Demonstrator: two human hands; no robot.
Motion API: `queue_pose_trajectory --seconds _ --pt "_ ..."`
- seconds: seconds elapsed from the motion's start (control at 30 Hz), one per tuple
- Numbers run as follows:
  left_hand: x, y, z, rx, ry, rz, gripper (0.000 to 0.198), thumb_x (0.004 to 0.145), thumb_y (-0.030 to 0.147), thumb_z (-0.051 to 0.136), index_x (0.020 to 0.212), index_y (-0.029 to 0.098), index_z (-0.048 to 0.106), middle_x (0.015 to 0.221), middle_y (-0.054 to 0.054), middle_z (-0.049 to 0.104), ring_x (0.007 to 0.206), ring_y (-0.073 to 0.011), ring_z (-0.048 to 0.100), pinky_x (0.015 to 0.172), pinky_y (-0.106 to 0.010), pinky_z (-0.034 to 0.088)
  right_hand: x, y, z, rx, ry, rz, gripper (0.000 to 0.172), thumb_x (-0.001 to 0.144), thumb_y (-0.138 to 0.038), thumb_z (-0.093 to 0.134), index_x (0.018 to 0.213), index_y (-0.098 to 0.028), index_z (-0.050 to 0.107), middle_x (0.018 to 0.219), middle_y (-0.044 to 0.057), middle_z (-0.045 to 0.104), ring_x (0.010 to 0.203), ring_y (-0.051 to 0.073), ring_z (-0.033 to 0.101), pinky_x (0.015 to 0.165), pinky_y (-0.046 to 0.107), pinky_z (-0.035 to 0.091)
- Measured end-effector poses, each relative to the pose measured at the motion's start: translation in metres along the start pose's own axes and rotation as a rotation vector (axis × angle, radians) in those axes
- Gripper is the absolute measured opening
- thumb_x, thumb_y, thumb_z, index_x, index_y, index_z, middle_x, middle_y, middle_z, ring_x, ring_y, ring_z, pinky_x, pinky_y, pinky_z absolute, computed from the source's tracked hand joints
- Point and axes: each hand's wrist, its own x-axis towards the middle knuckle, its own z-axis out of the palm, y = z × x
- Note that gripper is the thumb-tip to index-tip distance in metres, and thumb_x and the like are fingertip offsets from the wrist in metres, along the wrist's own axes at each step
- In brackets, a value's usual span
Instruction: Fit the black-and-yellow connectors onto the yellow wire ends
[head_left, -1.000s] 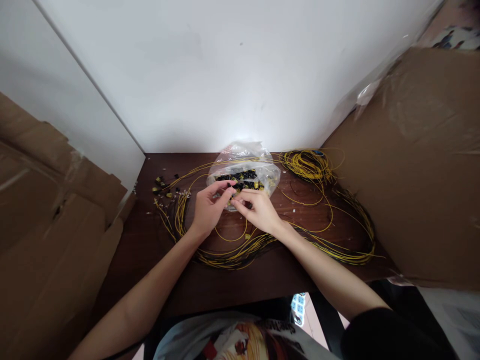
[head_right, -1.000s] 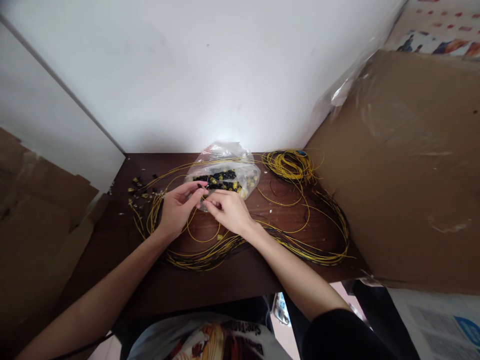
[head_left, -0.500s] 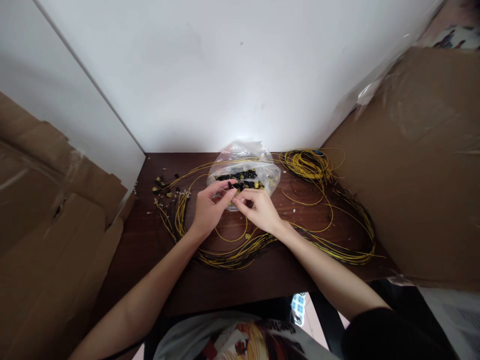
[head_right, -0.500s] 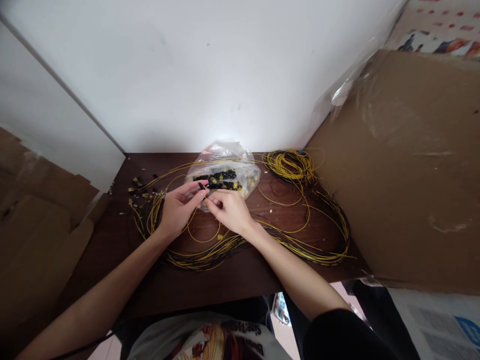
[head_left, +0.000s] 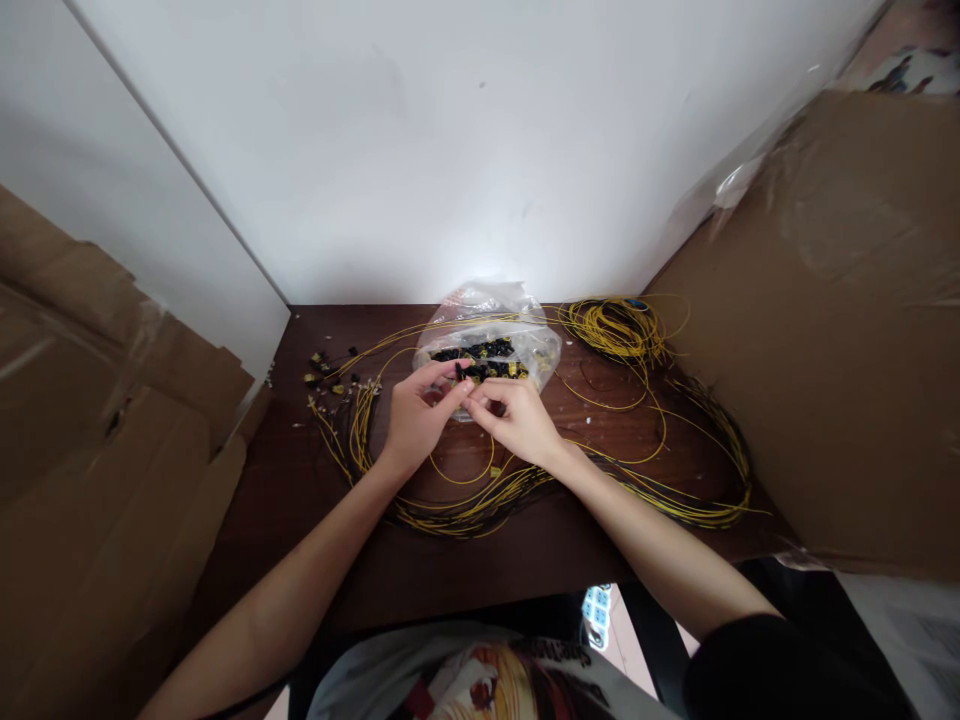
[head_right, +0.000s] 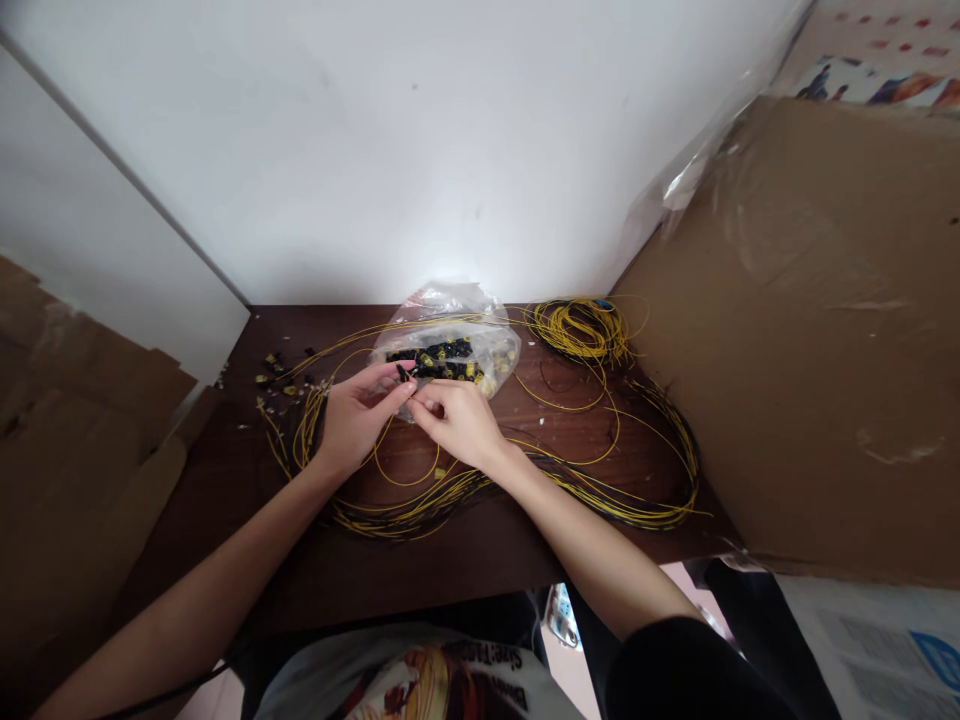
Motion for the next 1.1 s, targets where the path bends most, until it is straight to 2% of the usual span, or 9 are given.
queue_pose_trajectory --seconds 0.27,0.73,0.87,0.97,1.1 --pt "0.0 0.0 0.0 0.043 0.015 -0.001 0.026 0.074 0.029 0.066 0.095 0.015 0.07 0.09 -0.007 0.069 0.075 -0.0146 0.062 0.067 -0.025 0.051 0.0 0.0 0.0 -0.016 -0.007 0.007 0.027 0.085 -0.024 0.048 0.058 -0.017 0.051 0.059 -0.001 0.053 0.055 0.01 0.047 0.055 0.023 0.033" --pt "-0.001 -0.001 0.0 0.065 0.017 -0.024 0.024 0.077 0.032 0.063 0.092 0.014 0.07 0.09 -0.006 0.07 0.076 -0.0171 0.063 0.061 -0.024 0.048 0.0 0.001 -0.001 0.009 -0.015 -0.037 0.031 0.087 -0.028 0.048 0.059 -0.016 0.053 0.061 0.0 0.054 0.057 0.009 0.049 0.056 0.022 0.034" --pt "0.0 -0.001 -0.002 0.167 -0.013 0.07 0.023 0.081 0.029 0.058 0.094 0.015 0.069 0.09 -0.006 0.067 0.075 -0.0152 0.06 0.062 -0.023 0.046 0.001 0.0 -0.007 0.009 0.098 -0.014 0.028 0.087 -0.033 0.051 0.066 -0.016 0.06 0.062 0.0 0.056 0.057 0.01 0.049 0.058 0.023 0.037" --pt "0.0 0.0 -0.002 0.292 -0.048 0.141 0.02 0.083 0.026 0.056 0.092 0.014 0.069 0.077 -0.003 0.06 0.065 -0.0116 0.053 0.058 -0.022 0.041 0.002 0.001 -0.01 0.064 0.197 0.007 0.018 0.085 -0.032 0.055 0.082 -0.016 0.064 0.068 0.0 0.059 0.06 0.01 0.051 0.06 0.023 0.041" --pt "-0.002 0.001 -0.002 0.356 -0.071 0.208 0.015 0.081 0.022 0.057 0.087 0.013 0.069 0.065 0.001 0.048 0.057 -0.0095 0.043 0.054 -0.023 0.036 0.002 0.002 -0.01 0.121 0.219 0.008 0.016 0.083 -0.026 0.057 0.093 -0.016 0.064 0.076 0.002 0.061 0.064 0.011 0.054 0.061 0.024 0.044"
